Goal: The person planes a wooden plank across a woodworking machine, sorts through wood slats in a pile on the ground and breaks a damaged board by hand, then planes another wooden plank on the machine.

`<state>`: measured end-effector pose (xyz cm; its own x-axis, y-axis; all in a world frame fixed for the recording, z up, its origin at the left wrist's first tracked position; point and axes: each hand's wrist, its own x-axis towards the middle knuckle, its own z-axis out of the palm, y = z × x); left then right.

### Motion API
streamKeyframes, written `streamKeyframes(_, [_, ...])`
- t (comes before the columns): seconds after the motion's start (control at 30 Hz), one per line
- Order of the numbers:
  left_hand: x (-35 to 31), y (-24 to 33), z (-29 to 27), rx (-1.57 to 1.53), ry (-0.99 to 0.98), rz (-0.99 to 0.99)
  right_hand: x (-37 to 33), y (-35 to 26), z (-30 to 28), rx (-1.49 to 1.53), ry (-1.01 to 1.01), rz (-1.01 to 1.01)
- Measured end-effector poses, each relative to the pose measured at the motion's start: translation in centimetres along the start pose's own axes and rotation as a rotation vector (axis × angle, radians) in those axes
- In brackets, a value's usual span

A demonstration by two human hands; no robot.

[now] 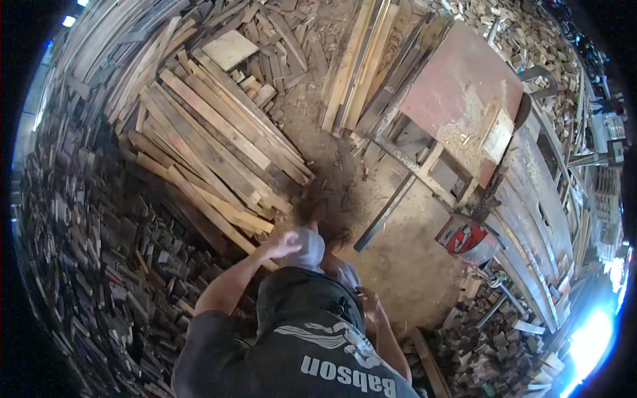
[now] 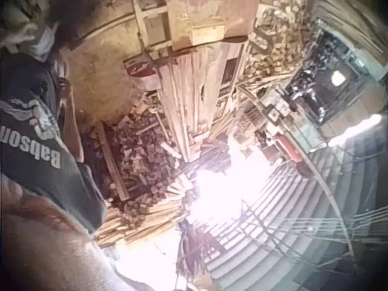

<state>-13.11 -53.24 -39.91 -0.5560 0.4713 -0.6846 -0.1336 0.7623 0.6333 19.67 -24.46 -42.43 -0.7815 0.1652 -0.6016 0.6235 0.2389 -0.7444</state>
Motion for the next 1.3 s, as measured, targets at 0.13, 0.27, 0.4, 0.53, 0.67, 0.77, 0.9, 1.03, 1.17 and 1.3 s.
streamKeyframes(0.13, [-5.4, -2.6, 4.1, 0.123, 0.042, 0.145, 1.0, 1.7, -0.7, 0.038, -0.120, 0.093])
streamKeyframes(0.27, [-6.4, -0.9, 5.7, 0.140, 0.228, -0.376, 2.3, -1.7, -1.7, -0.149, -0.248, 0.249])
streamKeyframes(0.4, [-4.5, -8.1, 8.2, 0.273, -0.085, -0.443, 4.0, -4.8, -1.6, -0.494, -0.365, 0.319])
streamKeyframes(0.53, [-4.5, -16.8, 11.4, 0.215, -0.042, -0.410, 4.4, -6.3, -1.1, -0.458, -0.385, 0.175])
streamKeyframes(0.67, [-2.9, -17.4, 9.5, 0.179, 0.056, -0.341, 4.2, -5.5, -0.7, -0.475, -0.316, 0.191])
streamKeyframes(0.77, [-1.3, -17.8, 6.1, -0.080, 0.340, -0.634, 4.3, -7.1, 0.3, -0.473, -0.312, 0.086])
streamKeyframes(0.9, [-1.9, -16.0, 1.2, -0.024, 0.397, -0.445, 5.3, -10.0, 1.6, -0.575, -0.384, 0.312])
streamKeyframes(1.03, [-5.1, -15.0, -2.4, -0.013, -0.001, -0.082, 6.7, -7.4, 3.8, -0.604, -0.472, 0.088])
streamKeyframes(1.17, [-8.8, -14.2, -3.7, 0.113, -0.169, 0.489, 8.4, -10.1, 6.0, -0.640, -0.532, 0.090])
streamKeyframes(1.3, [-10.3, -14.7, -7.9, 0.286, -0.290, 0.385, 8.5, -19.3, 7.5, -0.763, -0.314, 0.486])
